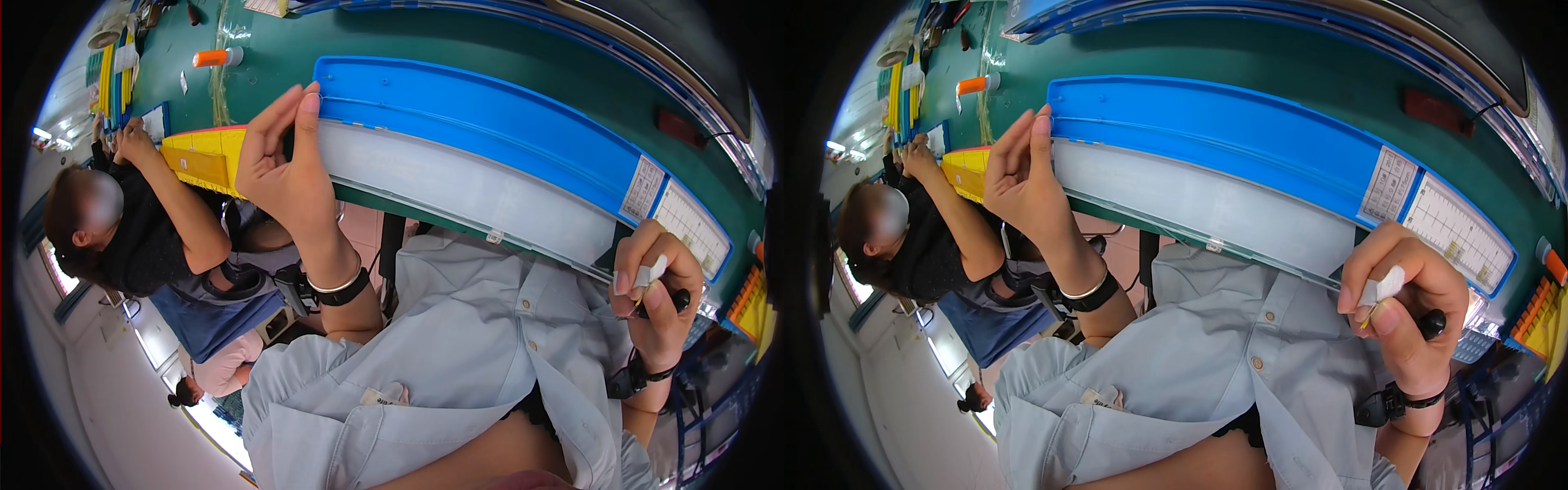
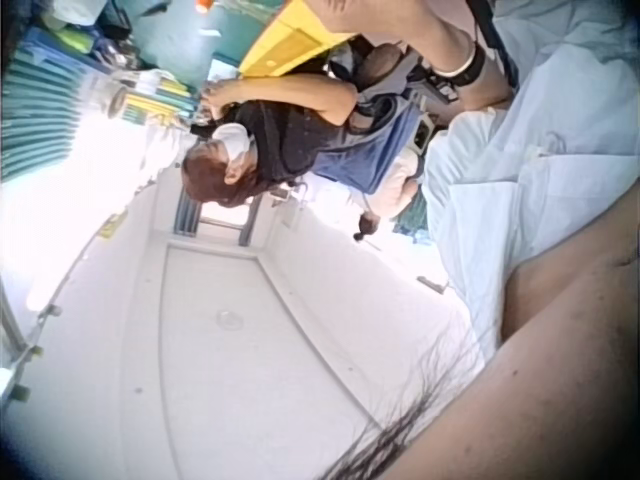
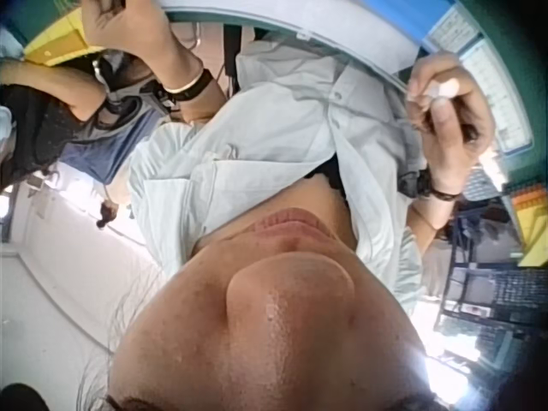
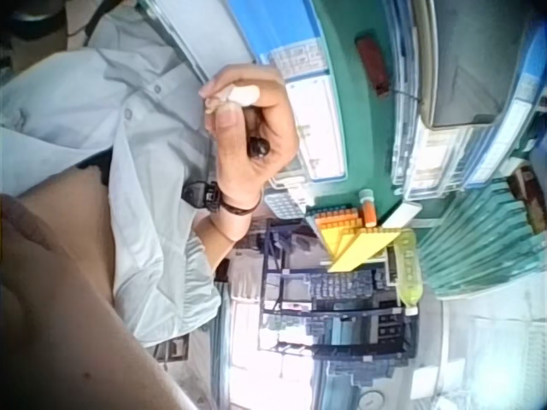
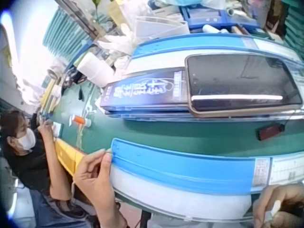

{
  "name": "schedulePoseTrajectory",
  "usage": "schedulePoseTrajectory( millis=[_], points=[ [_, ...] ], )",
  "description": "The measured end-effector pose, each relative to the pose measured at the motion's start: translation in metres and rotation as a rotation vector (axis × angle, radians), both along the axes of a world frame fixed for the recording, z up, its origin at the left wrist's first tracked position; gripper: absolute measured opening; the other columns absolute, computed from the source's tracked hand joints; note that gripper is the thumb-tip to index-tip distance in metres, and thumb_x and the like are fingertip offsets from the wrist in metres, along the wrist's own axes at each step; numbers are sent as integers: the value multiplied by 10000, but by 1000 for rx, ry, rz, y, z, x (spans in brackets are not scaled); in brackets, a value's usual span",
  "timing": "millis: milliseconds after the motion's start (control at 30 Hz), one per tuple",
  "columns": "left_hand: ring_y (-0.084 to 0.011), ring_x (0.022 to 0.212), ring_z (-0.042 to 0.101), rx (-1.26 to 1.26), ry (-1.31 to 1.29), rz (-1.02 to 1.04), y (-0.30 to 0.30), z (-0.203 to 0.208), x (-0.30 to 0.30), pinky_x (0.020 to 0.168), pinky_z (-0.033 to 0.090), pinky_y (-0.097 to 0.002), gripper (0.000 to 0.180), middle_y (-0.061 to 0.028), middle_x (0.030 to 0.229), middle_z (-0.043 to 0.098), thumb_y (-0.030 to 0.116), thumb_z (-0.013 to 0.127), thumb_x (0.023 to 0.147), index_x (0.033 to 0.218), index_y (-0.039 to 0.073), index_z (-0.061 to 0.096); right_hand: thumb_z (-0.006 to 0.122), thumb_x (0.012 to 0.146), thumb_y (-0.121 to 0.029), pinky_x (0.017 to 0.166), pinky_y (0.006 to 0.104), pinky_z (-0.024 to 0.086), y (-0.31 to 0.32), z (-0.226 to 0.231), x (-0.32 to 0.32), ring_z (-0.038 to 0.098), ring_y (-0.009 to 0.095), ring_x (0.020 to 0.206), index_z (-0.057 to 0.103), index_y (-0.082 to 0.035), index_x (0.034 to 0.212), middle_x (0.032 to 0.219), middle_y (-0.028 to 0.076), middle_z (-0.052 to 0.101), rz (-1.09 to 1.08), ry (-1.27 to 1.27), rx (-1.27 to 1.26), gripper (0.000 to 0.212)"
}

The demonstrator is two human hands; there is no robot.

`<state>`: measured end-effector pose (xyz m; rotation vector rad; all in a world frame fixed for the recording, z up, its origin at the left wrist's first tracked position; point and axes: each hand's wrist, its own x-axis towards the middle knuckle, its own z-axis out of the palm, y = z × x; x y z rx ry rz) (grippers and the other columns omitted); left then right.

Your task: The worker is measuring and cutting small electronic or mechanical components using micro-nippers and a precise ruler at a workstation.

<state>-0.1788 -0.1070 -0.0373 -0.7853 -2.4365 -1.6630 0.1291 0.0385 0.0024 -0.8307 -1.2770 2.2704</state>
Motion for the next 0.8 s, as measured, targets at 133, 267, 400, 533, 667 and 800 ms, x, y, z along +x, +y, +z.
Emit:
schedulePoseTrajectory(
  millis=[133,267,400,533,667,800],
  points=[
    [-178,914,739,5,10,-23,-4,-3,-1,878,556,-260,190,-180,974,769,-63,757,874,1055,-69,701,686,945,-285,505,200,402,0,0,0,467,61,586,568,-13,869,872,131,607,1,6,4,307],
    [-190,921,740,6,29,-27,-2,-3,-3,885,556,-266,210,-185,982,764,-62,751,883,1067,-57,650,684,946,-286,499,201,401,1,-2,1,466,60,582,569,-10,870,879,131,607,-4,14,5,308],
    [-189,944,732,49,1,-31,-1,-1,-2,911,545,-277,264,-183,972,761,-63,740,892,1101,-35,582,683,946,-286,497,202,401,1,-2,1,463,59,576,570,-8,869,878,130,606,0,10,8,310],
    [-179,949,720,47,-41,-55,-2,0,-5,925,529,-275,290,-170,971,758,-56,735,899,1135,-29,568,680,948,-284,496,202,403,0,-2,1,464,59,575,574,-6,869,876,128,604,-7,15,7,307],
    [-177,941,716,-10,-62,-66,-1,4,-6,921,525,-269,310,-169,982,753,-48,729,906,1169,-29,567,675,952,-280,497,201,407,0,-3,1,466,59,574,579,-6,871,878,126,604,-5,20,15,301],
    [-183,945,718,35,14,-73,2,5,-3,928,530,-277,331,-187,998,748,-63,739,890,1173,-38,568,671,953,-276,498,200,410,1,-4,1,466,58,570,580,-7,874,880,123,604,2,37,8,294]
  ],
)
